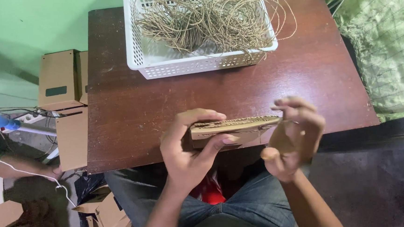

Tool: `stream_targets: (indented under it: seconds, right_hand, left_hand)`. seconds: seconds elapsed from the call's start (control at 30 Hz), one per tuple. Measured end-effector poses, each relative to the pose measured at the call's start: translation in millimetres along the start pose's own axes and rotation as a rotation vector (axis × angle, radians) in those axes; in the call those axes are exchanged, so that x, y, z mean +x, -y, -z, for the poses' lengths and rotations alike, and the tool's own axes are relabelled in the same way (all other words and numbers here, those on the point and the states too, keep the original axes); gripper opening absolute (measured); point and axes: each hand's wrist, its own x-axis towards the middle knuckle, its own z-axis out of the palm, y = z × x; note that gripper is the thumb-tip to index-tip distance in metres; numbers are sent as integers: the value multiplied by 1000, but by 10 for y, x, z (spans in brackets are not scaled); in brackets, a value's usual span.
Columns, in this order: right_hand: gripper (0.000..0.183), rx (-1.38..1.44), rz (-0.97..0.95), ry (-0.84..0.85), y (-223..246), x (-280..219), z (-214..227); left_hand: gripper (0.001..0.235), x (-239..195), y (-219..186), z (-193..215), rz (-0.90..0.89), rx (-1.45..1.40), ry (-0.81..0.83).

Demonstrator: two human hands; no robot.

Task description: Assembling a small cardboard gift box by folding the panels and threading a natural fiber string through pre-punched holes.

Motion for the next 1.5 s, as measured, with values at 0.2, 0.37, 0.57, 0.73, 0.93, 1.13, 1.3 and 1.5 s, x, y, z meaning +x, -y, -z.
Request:
stream_targets:
  seconds: [0.2,0.37,0.57,0.73,0.93,1.13,1.3,1.5]
  right_hand:
    - [44,337,-554,188,304,252,-132]
    - [33,475,-706,67,279,174,-155]
    - [37,430,-795,-120,228,32,-139]
    - [37,382,-806,-232,255,-62,-174]
    - [41,397,-853,-215,260,-21,-187]
    - [43,361,-819,-162,319,76,-203]
    - [48,446,-768,-124,246,-30,-165]
    - [83,446,-737,93,239,-226,-128]
  left_hand:
    - [19,-14,37,67,168,-168,98]
    - [14,9,45,135,311,-310,175]
    - [14,-9,76,146,320,-276,136]
    - [14,-23,47,115,350,-285,133]
    - [15,-16,52,121,358,-286,129]
    - [14,-24,77,137,364,-278,122]
    - [15,-57,90,124,402,-284,134]
    - [43,-166,213,157,380,-336,133]
